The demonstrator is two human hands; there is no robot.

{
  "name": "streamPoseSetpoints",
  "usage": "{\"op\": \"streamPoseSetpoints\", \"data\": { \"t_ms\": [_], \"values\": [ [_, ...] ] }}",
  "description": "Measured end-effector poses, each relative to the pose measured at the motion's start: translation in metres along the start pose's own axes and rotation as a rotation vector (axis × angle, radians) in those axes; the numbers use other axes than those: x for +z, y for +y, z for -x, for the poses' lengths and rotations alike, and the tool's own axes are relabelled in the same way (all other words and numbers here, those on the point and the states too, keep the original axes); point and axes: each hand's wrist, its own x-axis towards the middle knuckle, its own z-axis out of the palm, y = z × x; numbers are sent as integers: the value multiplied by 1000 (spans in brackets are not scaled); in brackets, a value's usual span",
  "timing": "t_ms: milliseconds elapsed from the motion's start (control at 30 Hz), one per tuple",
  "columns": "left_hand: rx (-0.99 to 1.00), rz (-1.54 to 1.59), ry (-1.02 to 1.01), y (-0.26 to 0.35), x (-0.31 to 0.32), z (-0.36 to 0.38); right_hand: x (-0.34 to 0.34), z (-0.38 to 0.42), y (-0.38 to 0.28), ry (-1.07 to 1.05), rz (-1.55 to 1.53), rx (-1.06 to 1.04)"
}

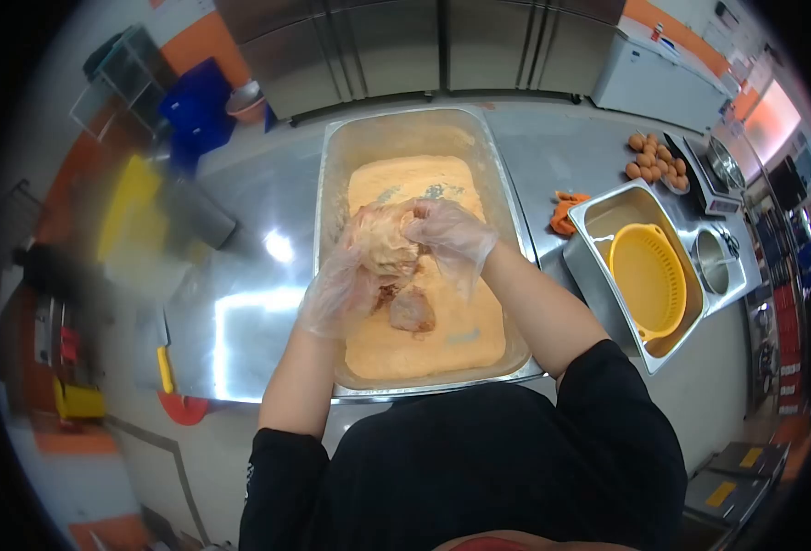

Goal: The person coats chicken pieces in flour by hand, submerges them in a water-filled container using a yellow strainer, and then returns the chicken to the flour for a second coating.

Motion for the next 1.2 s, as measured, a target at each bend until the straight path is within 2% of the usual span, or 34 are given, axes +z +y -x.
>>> {"op": "streamPoseSetpoints", "data": {
  "t_ms": [67,100,167,267,367,433,500,567,667,733,867,1000,1067,1200],
  "values": [
    [20,-13,-27,2,22,4,9,-3,5,-69,-226,-66],
    [31,-1,-17,-7,25,5,10,9,0,-18,16,15],
    [2,-79,101,-4,13,6,31,7,-9,31,381,22],
    [7,-68,136,22,52,18,31,-2,12,30,366,-49],
    [198,-424,-42,1,7,2,45,9,-18,75,760,-17],
    [290,-502,-53,0,7,0,42,9,-15,69,725,-51],
    [226,-374,-19,3,12,3,37,6,-1,55,596,-100],
    [21,-108,13,9,16,5,35,-1,19,40,373,-167],
    [89,-178,99,-1,10,3,49,4,11,182,382,-105],
    [187,-422,122,-3,15,6,65,16,-7,237,267,-90],
    [279,-712,125,-2,21,10,79,23,-17,292,148,-63],
    [379,-1259,140,-11,9,7,76,18,-9,376,376,-54],
    [389,-1324,139,-11,14,9,76,15,-6,469,562,19],
    [415,-1637,150,-15,8,6,70,-4,26,578,594,-36]
  ]
}}
